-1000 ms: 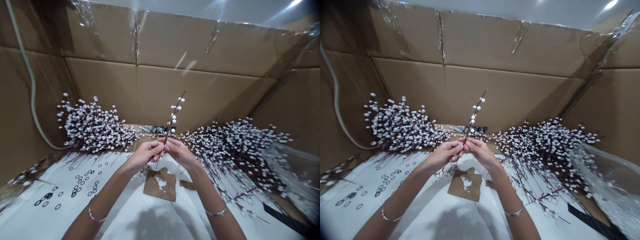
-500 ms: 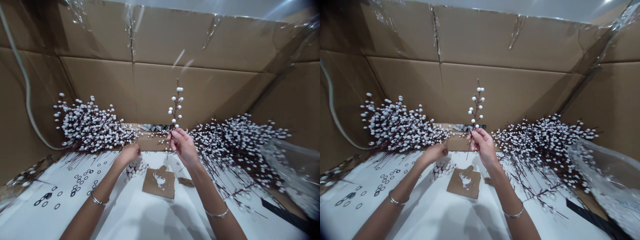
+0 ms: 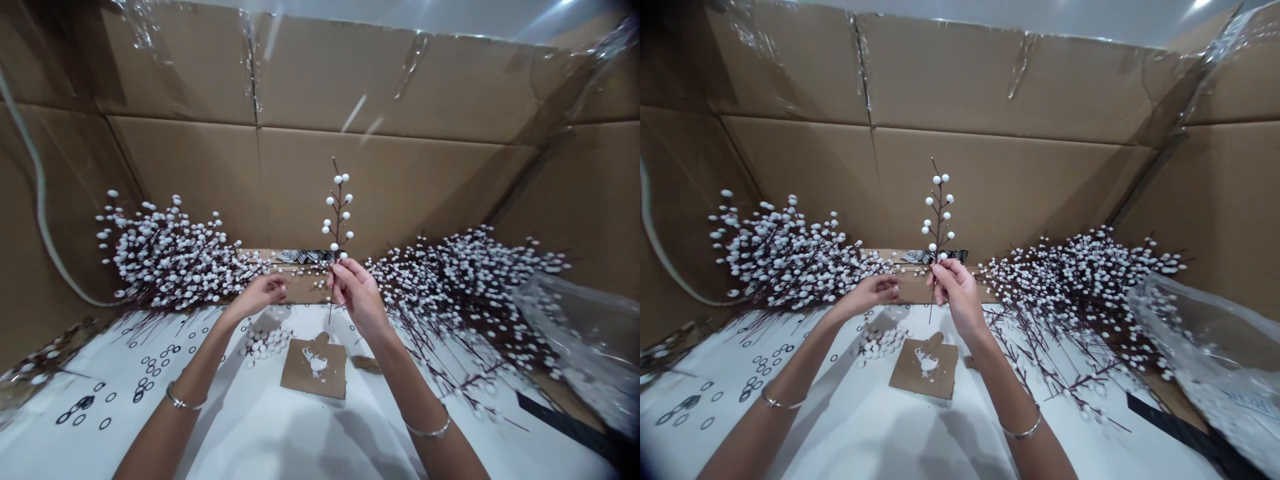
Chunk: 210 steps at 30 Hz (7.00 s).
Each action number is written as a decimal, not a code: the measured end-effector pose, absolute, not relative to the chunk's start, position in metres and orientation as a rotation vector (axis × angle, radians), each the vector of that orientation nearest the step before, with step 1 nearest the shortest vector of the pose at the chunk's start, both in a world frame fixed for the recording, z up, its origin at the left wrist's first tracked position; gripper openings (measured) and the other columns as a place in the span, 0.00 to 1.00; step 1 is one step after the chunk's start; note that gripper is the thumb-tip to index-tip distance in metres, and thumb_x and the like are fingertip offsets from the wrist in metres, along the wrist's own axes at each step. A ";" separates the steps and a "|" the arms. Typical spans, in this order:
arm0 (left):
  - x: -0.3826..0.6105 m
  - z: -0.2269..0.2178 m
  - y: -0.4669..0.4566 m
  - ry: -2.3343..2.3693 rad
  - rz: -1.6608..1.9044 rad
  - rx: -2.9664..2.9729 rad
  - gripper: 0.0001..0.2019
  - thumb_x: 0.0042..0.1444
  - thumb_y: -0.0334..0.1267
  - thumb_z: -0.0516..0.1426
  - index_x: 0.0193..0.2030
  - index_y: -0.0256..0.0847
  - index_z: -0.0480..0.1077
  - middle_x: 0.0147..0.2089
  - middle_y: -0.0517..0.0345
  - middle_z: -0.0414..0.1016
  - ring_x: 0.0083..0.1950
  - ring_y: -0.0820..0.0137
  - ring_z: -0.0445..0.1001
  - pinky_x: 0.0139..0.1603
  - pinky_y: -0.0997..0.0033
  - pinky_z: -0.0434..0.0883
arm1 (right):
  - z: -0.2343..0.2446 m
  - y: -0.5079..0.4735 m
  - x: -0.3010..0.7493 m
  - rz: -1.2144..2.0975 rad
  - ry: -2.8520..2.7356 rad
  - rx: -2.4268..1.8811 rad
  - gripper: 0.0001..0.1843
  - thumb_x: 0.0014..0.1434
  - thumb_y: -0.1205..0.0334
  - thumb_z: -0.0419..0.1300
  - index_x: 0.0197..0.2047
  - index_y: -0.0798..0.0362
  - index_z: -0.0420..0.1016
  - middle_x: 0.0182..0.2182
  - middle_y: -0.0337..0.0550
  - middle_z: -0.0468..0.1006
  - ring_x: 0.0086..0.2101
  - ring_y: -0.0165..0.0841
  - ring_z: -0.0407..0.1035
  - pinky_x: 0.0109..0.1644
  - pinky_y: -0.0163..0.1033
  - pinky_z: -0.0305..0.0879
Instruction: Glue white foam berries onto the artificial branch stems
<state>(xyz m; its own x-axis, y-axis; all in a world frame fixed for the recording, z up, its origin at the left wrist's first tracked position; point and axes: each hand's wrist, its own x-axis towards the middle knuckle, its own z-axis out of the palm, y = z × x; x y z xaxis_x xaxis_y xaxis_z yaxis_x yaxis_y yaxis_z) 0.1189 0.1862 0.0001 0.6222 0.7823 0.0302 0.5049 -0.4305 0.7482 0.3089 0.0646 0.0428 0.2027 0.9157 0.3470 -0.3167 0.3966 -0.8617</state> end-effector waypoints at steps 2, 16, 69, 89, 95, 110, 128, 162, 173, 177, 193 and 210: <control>0.120 0.014 0.176 0.808 0.737 1.939 0.20 0.61 0.43 0.55 0.57 0.36 0.68 0.47 0.48 0.77 0.44 0.66 0.78 0.46 0.67 0.74 | 0.042 0.064 0.306 0.968 -1.022 -0.747 0.08 0.60 0.58 0.62 0.34 0.54 0.69 0.24 0.34 0.73 0.15 0.18 0.54 0.19 0.27 0.50; 0.144 0.041 0.115 0.425 1.280 1.285 0.11 0.52 0.39 0.66 0.41 0.36 0.76 0.39 0.51 0.81 0.42 0.68 0.79 0.47 0.70 0.74 | 0.043 0.046 0.277 0.820 -1.184 -0.817 0.09 0.62 0.55 0.59 0.37 0.52 0.70 0.31 0.40 0.78 0.26 0.25 0.67 0.32 0.32 0.66; 0.159 0.037 0.094 0.438 1.473 1.229 0.07 0.50 0.35 0.67 0.36 0.37 0.77 0.41 0.53 0.81 0.44 0.66 0.79 0.49 0.67 0.75 | 0.037 0.043 0.271 0.612 -1.214 -0.909 0.09 0.64 0.54 0.57 0.39 0.50 0.65 0.31 0.42 0.82 0.37 0.35 0.77 0.49 0.42 0.67; 0.158 0.037 0.095 0.409 1.451 1.258 0.05 0.51 0.33 0.66 0.35 0.38 0.77 0.39 0.55 0.81 0.43 0.71 0.79 0.46 0.74 0.75 | 0.034 0.044 0.273 0.606 -1.227 -0.895 0.08 0.64 0.55 0.57 0.40 0.50 0.66 0.31 0.40 0.81 0.33 0.33 0.75 0.43 0.41 0.67; 0.159 0.035 0.097 0.412 1.437 1.261 0.06 0.51 0.34 0.66 0.36 0.37 0.77 0.39 0.55 0.81 0.43 0.70 0.79 0.46 0.73 0.75 | 0.033 0.045 0.273 0.569 -1.226 -0.919 0.08 0.64 0.54 0.57 0.39 0.50 0.66 0.30 0.39 0.81 0.29 0.31 0.72 0.40 0.40 0.66; 0.159 0.035 0.096 0.410 1.423 1.227 0.08 0.51 0.36 0.67 0.37 0.37 0.77 0.40 0.52 0.81 0.43 0.67 0.80 0.47 0.67 0.76 | 0.034 0.046 0.275 0.658 -1.262 -0.891 0.09 0.64 0.54 0.57 0.38 0.49 0.64 0.30 0.39 0.81 0.32 0.32 0.74 0.37 0.38 0.64; 0.150 0.044 0.101 0.440 1.306 1.312 0.18 0.51 0.38 0.67 0.50 0.42 0.72 0.45 0.51 0.80 0.46 0.65 0.79 0.46 0.70 0.76 | 0.037 0.051 0.275 0.826 -1.188 -0.760 0.07 0.65 0.56 0.56 0.38 0.49 0.64 0.27 0.35 0.78 0.32 0.31 0.74 0.45 0.40 0.68; 0.137 0.035 0.123 0.624 0.589 2.156 0.17 0.62 0.48 0.52 0.39 0.42 0.79 0.36 0.52 0.80 0.36 0.65 0.76 0.37 0.70 0.68 | 0.050 0.053 0.303 0.667 -0.874 -0.821 0.09 0.58 0.57 0.62 0.41 0.50 0.71 0.34 0.39 0.79 0.40 0.32 0.73 0.53 0.43 0.65; 0.131 -0.043 0.187 1.225 0.039 2.414 0.05 0.43 0.31 0.61 0.29 0.41 0.76 0.34 0.52 0.79 0.34 0.64 0.74 0.33 0.73 0.62 | 0.056 0.051 0.308 0.652 -0.874 -0.864 0.08 0.56 0.57 0.63 0.39 0.49 0.74 0.35 0.41 0.76 0.37 0.32 0.70 0.51 0.43 0.66; 0.137 -0.057 0.187 1.192 0.022 2.376 0.04 0.43 0.29 0.60 0.28 0.39 0.75 0.33 0.50 0.78 0.33 0.63 0.74 0.33 0.70 0.63 | 0.055 0.052 0.307 0.666 -0.861 -0.859 0.09 0.54 0.56 0.65 0.38 0.49 0.74 0.35 0.40 0.75 0.34 0.30 0.69 0.49 0.41 0.66; 0.128 0.030 0.155 0.536 1.089 1.890 0.11 0.55 0.40 0.62 0.43 0.38 0.75 0.46 0.49 0.75 0.47 0.67 0.75 0.50 0.68 0.72 | 0.039 0.056 0.292 0.956 -1.002 -0.820 0.09 0.56 0.55 0.65 0.35 0.51 0.78 0.34 0.40 0.79 0.36 0.30 0.72 0.44 0.35 0.66; 0.140 0.045 0.119 0.419 1.200 1.242 0.14 0.49 0.33 0.68 0.44 0.40 0.77 0.44 0.55 0.80 0.45 0.73 0.77 0.52 0.75 0.71 | 0.037 0.051 0.280 0.992 -1.007 -0.665 0.09 0.58 0.59 0.64 0.42 0.50 0.80 0.40 0.42 0.82 0.41 0.32 0.76 0.53 0.37 0.69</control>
<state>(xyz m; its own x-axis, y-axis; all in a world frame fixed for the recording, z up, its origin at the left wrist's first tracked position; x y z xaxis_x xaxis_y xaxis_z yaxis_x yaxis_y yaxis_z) 0.1400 0.1193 0.0447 0.3839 0.8595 0.3375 -0.4622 -0.1375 0.8760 0.2800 0.0508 0.0366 0.1884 0.9068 0.3772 -0.3629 0.4211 -0.8312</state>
